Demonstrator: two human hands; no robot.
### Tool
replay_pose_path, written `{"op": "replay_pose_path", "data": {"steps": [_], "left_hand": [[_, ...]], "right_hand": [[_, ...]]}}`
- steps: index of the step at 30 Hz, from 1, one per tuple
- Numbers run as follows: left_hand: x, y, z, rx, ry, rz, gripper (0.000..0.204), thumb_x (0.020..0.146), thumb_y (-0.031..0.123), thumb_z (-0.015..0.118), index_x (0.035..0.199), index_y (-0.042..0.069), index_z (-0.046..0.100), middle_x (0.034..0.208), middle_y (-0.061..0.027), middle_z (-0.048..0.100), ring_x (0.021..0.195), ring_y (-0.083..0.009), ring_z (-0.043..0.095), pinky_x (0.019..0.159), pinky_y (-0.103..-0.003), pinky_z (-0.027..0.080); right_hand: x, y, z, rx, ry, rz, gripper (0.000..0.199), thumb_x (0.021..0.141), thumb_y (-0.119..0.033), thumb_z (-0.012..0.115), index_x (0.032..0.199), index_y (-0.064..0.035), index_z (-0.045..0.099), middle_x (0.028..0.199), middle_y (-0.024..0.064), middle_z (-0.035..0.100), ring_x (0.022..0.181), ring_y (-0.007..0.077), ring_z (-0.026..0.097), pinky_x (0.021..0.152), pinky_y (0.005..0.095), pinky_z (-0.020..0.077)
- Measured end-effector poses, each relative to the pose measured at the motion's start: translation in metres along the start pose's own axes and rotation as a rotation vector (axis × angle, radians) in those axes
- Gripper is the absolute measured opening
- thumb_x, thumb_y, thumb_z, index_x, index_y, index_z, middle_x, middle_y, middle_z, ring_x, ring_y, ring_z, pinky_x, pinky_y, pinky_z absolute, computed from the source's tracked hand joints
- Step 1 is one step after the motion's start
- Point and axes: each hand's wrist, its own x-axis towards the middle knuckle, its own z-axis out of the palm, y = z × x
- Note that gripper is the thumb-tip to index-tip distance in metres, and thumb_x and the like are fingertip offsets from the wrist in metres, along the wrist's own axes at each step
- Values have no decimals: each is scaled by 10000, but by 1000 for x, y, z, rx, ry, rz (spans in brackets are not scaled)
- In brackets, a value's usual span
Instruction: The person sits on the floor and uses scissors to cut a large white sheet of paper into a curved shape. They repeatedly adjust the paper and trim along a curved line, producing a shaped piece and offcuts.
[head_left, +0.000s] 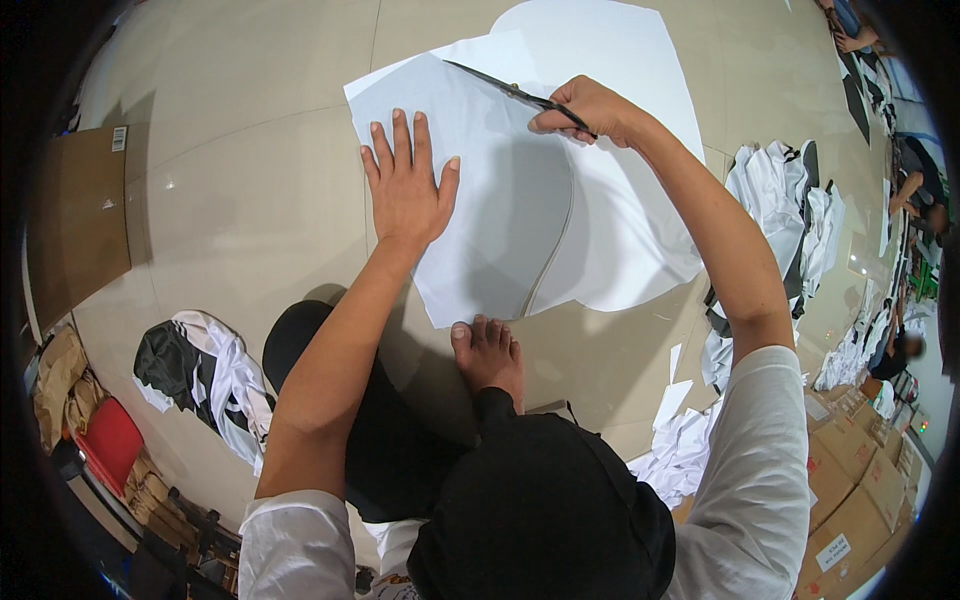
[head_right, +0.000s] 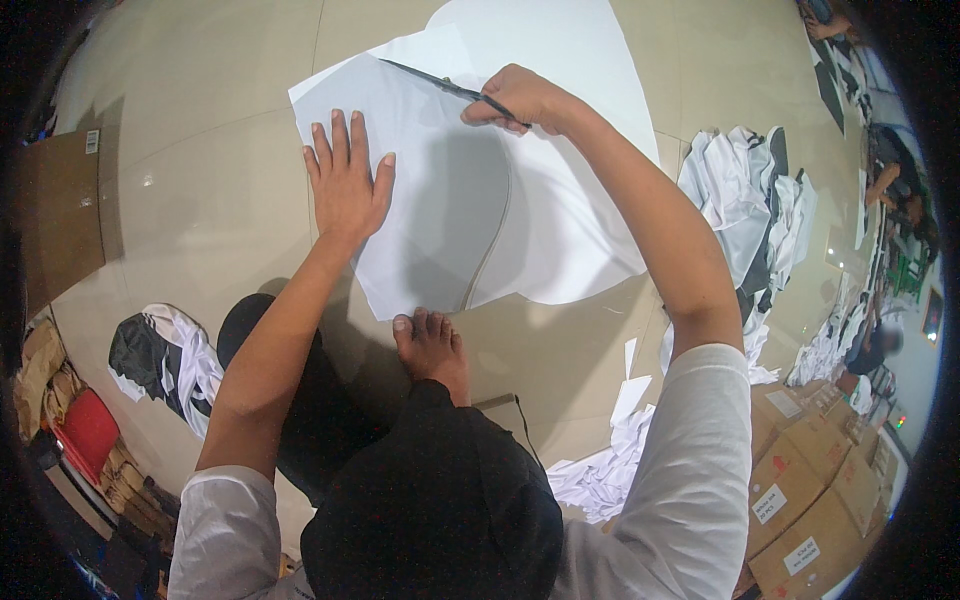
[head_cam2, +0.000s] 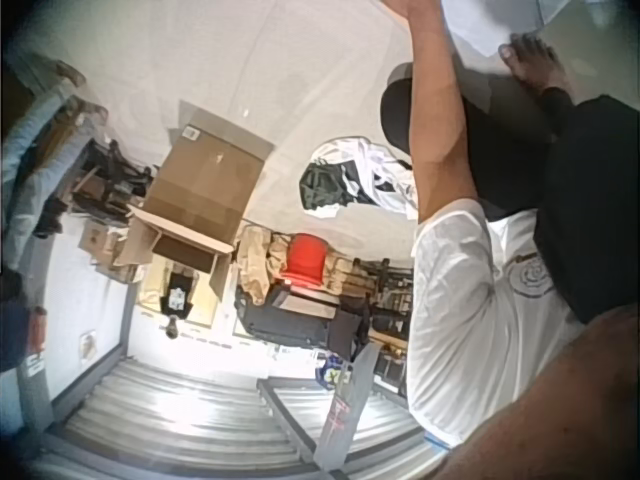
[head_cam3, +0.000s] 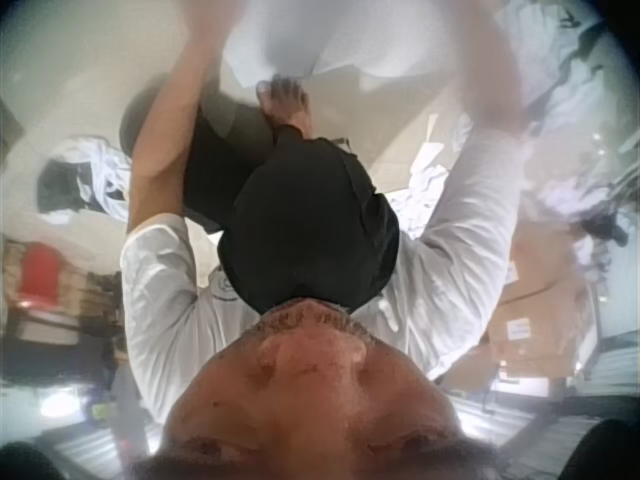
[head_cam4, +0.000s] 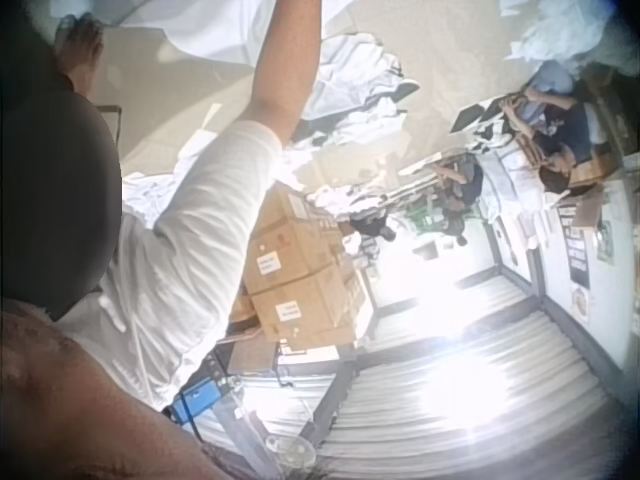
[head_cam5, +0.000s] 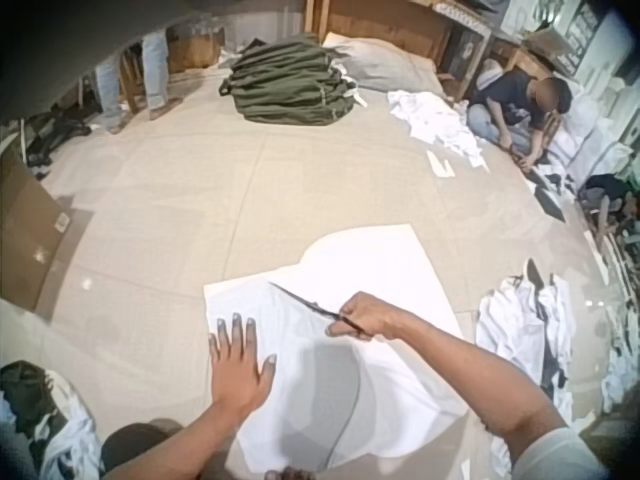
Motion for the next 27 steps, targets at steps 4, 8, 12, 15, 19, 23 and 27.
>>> {"op": "replay_pose_path", "data": {"steps": [4, 8, 12, 15, 19, 23, 27], "left_hand": [[-1, -1, 0, -5, 5, 0, 815, 1143, 532, 461, 1772, 53, 260, 1833, -256, 216, 1689, -542, 100, 1353, -687, 88], [0, 0, 0, -13, 5, 2, 816, 1144, 533, 456, 1773, 53, 256, 1834, -257, 213, 1689, -542, 100, 1353, -687, 85], [-1, 0, -1, -8, 0, 1, 817, 1145, 535, 451, 1776, 55, 250, 1835, -257, 208, 1690, -541, 96, 1354, -687, 83], [0, 0, -1, -8, -4, 1, 818, 1145, 535, 452, 1775, 55, 250, 1835, -257, 208, 1690, -540, 97, 1354, -688, 83], [-1, 0, 0, -7, 10, 3, 818, 1142, 533, 460, 1772, 52, 256, 1833, -258, 213, 1688, -541, 104, 1353, -690, 86], [-1, 0, -1, -26, 18, 4, 818, 1140, 531, 467, 1769, 50, 262, 1831, -257, 219, 1687, -541, 108, 1351, -692, 89], [-1, 1, -1, -25, 18, 3, 815, 1140, 529, 467, 1767, 48, 268, 1830, -255, 222, 1688, -540, 107, 1351, -691, 92]], "right_hand": [[-1, -2, 1, 3, -8, 11, 403, 754, -347, 874, 600, -131, 569, 537, -9, 513, 459, 95, 449, 484, 279, 352], [-3, -9, 6, -20, 15, 29, 430, 823, -345, 891, 607, -151, 573, 521, -32, 499, 446, 75, 414, 487, 261, 308], [3, -12, 8, -14, 16, 34, 423, 822, -356, 880, 606, -150, 580, 510, -32, 490, 448, 72, 411, 487, 259, 294], [5, -12, 8, 5, 15, 26, 413, 814, -348, 880, 608, -150, 581, 514, -32, 496, 447, 71, 413, 487, 259, 298], [6, -14, 9, 32, 18, 32, 400, 803, -338, 882, 612, -147, 587, 520, -31, 505, 446, 70, 416, 488, 256, 301], [4, -18, 11, 46, 14, 26, 392, 797, -333, 886, 617, -146, 592, 523, -31, 508, 446, 72, 421, 489, 256, 305], [4, -17, 13, 51, 22, 23, 394, 791, -335, 890, 615, -147, 592, 520, -27, 505, 445, 74, 422, 489, 258, 305]]}}
